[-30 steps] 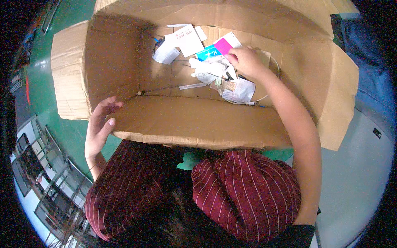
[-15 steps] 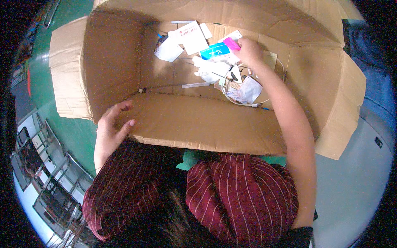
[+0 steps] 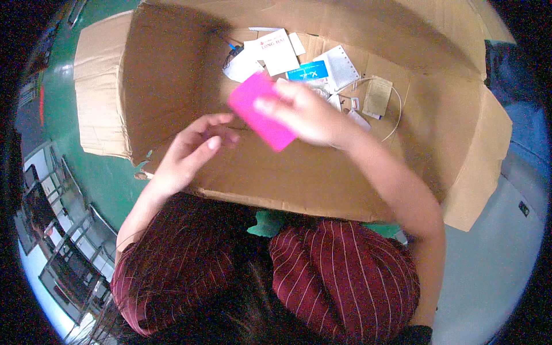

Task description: The person sits on the floor and sorts through a large pile of small paper items, including cards, receipts, and folded papers, inside a cardboard box. They pick up items, separate them into small stacks, and occasionally hand a stack to another person standing nearby.

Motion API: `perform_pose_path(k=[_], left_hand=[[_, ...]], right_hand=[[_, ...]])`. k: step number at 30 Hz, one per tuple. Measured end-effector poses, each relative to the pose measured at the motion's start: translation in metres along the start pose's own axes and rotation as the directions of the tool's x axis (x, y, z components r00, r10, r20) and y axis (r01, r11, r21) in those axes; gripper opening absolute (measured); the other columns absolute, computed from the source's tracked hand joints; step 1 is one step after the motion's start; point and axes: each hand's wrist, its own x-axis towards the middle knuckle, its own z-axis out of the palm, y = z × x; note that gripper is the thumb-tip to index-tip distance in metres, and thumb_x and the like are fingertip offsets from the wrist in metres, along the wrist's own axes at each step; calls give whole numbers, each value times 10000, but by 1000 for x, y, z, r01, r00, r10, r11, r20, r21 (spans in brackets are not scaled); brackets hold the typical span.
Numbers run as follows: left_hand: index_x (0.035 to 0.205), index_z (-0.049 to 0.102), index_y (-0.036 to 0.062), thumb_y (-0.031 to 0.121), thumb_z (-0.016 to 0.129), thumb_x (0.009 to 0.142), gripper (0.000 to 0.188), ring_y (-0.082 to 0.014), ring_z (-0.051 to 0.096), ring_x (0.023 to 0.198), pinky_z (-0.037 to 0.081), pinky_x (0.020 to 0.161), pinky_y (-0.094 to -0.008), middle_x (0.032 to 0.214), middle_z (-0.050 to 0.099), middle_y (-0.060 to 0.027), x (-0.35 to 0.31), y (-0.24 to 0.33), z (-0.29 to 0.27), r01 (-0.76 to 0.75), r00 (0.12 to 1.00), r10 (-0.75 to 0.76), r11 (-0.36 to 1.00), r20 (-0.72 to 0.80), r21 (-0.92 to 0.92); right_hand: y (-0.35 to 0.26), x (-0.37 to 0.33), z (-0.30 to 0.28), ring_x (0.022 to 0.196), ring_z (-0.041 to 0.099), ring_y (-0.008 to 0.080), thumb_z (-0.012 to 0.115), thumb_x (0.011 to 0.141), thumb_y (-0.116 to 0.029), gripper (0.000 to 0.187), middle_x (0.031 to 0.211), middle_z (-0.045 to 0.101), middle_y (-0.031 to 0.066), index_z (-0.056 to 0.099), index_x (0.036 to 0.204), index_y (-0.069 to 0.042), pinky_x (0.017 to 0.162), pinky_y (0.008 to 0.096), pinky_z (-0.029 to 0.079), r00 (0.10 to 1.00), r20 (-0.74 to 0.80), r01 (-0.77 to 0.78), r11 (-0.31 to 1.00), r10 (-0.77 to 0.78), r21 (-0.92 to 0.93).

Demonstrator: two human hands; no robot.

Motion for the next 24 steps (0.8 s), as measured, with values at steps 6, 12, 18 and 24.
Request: perform_pose_path(k=[6, 12, 18, 24], left_hand=[[925, 551, 10, 122, 484, 825, 164, -67, 525, 709, 423, 654, -209, 794, 574, -15, 2, -4, -1, -36, 989, 29, 998, -144, -46], [979, 485, -12, 179, 433, 718, 327, -188, 565, 698, 460, 623, -286, 857, 564, -132, -3, 1, -2, -117, 947, 0, 931, -321, -345], [1001, 403, -23, 144, 363, 728, 323, -251, 577, 659, 480, 602, -336, 850, 548, -175, -10, -4, -17, -48, 989, -43, 815, -143, -578], [989, 400, -19, 74, 374, 664, 339, -261, 570, 620, 481, 585, -350, 805, 548, -169, -6, -7, -19, -46, 977, -91, 795, -193, -605]], right_hand=[[-6, 5, 28, 584, 463, 96, 396, 863, -316, 297, 650, 484, 15, 462, 828, -29, 529, 255, 388, 982, -1, 184, 969, -187, -167], [67, 100, -69, 781, 576, 265, 608, 688, -392, 429, 839, 583, 160, 536, 889, -19, 652, 355, 449, 808, -538, -258, 674, -243, -692], [84, 116, -85, 713, 568, 270, 648, 650, -290, 317, 765, 581, 98, 548, 852, -67, 632, 379, 445, 904, -417, -347, 406, -95, -846], [90, 59, -125, 840, 508, 262, 623, 651, -185, 250, 853, 537, 106, 543, 854, -63, 734, 374, 408, 957, -9, 63, 239, -289, -969]])
